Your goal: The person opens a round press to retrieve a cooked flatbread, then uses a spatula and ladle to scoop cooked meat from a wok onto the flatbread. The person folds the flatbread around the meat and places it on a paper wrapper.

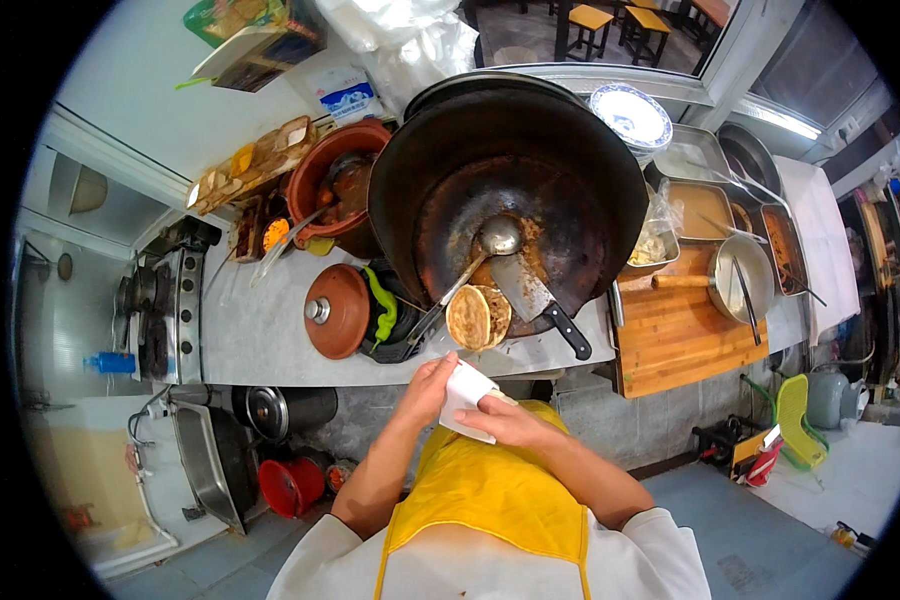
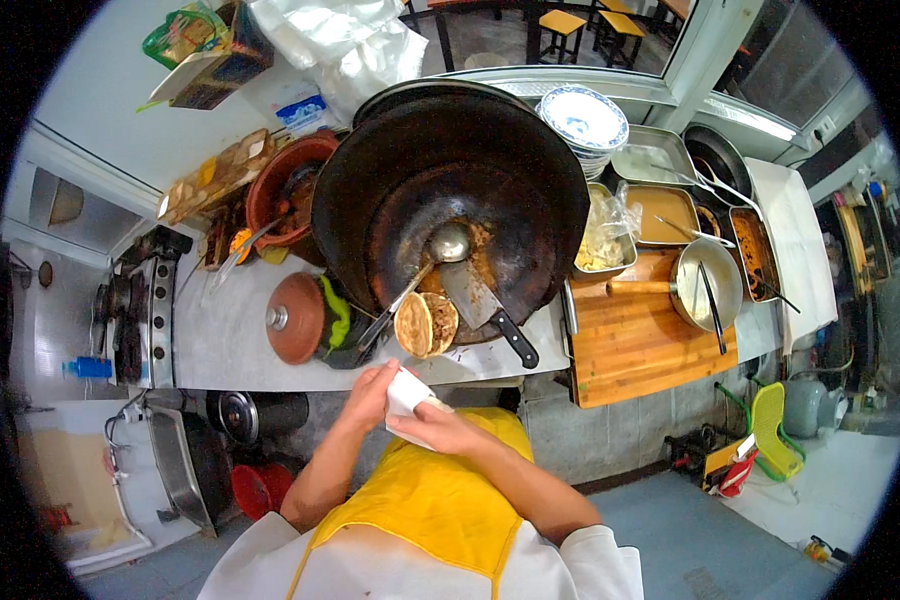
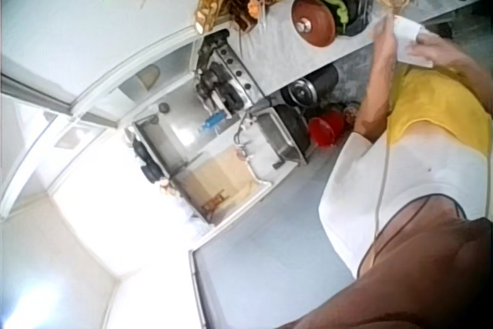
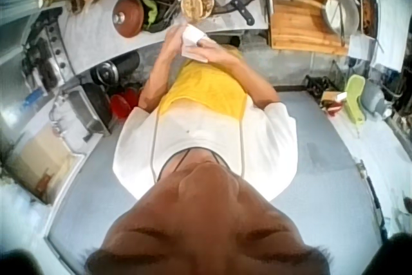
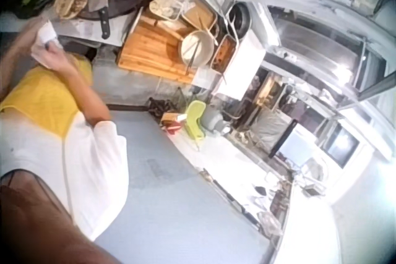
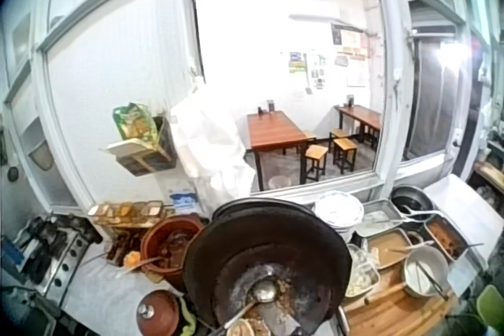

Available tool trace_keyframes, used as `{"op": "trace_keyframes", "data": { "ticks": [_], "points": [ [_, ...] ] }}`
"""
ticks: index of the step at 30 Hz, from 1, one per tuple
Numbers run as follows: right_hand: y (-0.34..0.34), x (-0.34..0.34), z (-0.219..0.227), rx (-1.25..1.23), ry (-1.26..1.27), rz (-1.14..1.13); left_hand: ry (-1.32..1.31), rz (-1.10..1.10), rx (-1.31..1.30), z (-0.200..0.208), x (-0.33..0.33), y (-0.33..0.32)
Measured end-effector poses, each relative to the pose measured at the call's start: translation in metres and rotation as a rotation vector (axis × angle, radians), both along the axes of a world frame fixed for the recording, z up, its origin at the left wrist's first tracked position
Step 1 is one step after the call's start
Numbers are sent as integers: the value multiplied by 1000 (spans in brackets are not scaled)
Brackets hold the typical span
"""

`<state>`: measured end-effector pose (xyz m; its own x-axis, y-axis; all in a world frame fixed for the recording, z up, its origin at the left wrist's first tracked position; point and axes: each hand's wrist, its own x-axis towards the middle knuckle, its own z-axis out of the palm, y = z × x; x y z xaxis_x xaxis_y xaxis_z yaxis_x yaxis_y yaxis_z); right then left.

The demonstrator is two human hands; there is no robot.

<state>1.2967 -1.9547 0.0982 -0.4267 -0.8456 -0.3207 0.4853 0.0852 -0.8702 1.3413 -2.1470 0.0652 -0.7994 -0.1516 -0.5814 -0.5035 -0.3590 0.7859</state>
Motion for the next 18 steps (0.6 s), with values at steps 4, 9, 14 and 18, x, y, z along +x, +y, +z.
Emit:
{"op": "trace_keyframes", "data": {
  "ticks": [4, 9, 14, 18],
  "points": [
    [2, -12, -30, 73, -318, -444, 134, -82, -580, -3, -12, -12],
    [-3, -45, -80, 60, -546, -720, 380, -390, -903, 25, -33, -18],
    [-20, -40, -61, 114, -367, -712, 337, -505, -847, 25, -37, -30],
    [-32, -39, -79, 93, -189, -733, 336, -607, -846, 28, -37, -41]
  ]
}}
